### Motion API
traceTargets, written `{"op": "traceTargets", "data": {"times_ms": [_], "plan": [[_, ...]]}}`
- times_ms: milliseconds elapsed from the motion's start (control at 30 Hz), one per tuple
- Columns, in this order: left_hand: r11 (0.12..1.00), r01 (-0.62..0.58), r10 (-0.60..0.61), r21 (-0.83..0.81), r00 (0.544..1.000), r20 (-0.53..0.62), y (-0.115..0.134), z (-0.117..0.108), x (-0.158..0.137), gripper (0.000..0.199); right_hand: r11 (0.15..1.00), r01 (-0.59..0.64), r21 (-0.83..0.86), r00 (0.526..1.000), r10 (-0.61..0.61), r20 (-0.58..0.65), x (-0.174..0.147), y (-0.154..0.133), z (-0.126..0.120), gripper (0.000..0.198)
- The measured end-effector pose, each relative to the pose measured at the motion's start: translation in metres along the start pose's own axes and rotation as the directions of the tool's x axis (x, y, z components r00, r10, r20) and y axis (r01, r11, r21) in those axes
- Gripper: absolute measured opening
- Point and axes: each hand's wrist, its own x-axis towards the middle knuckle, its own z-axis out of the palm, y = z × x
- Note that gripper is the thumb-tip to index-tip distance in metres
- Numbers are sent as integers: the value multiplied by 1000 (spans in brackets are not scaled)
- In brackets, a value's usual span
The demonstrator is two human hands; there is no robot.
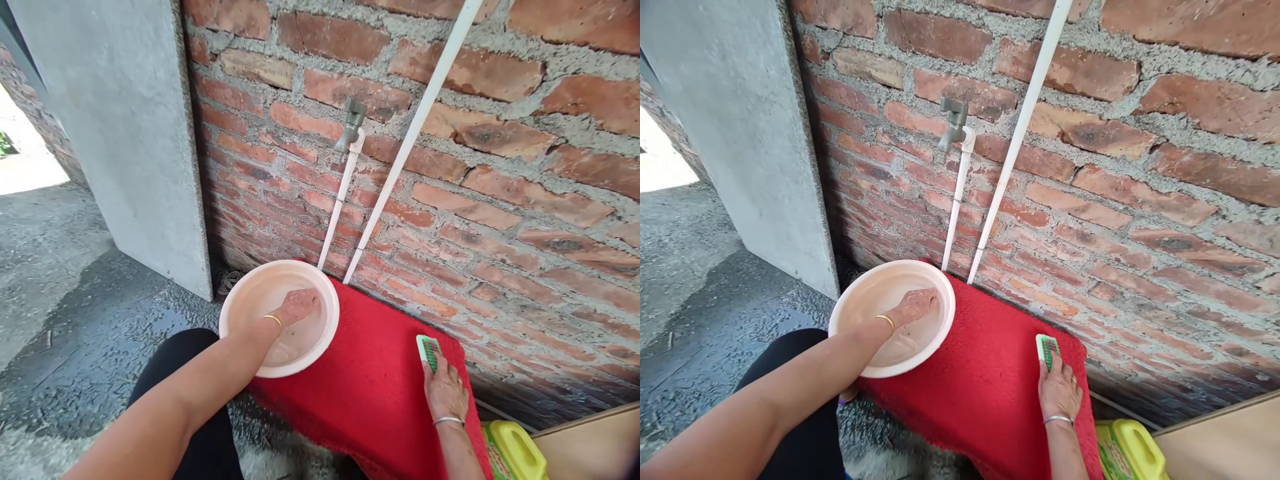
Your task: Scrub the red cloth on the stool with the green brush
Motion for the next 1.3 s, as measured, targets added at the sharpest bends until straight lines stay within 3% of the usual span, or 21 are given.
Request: {"op": "traceTargets", "data": {"times_ms": [367, 500, 600, 767, 900, 1067, 1300], "plan": [[999, 15, -16, -40, 1000, -22, -9, 8, 4, 27, 999, 50, 2, 988, -49, -145, -40, 31, 17, 39], [1000, 19, -19, -24, 1000, -18, -9, 9, 5, 28, 984, 151, 92, 978, -135, -157, -42, 27, 18, 36], [1000, 12, -12, -14, 1000, -21, -8, 8, 5, 27, 948, 268, 174, 953, -235, -190, -49, 9, 16, 34], [1000, 0, 0, 1, 1000, -19, -7, 6, 4, 27, 822, 476, 313, 875, -404, -267, -79, -47, 8, 30], [1000, 8, -8, 8, 1000, -6, -7, 6, 4, 27, 751, 555, 358, 830, -470, -301, -98, -76, 3, 30], [1000, 2, -2, 24, 1000, 1, -7, 7, 5, 29, 790, 522, 321, 849, -443, -289, -84, -58, 8, 36], [1000, 6, -6, -21, 1000, -8, -9, 9, 5, 27, 949, 257, 183, 941, -202, -273, -42, 8, 23, 49]]}}
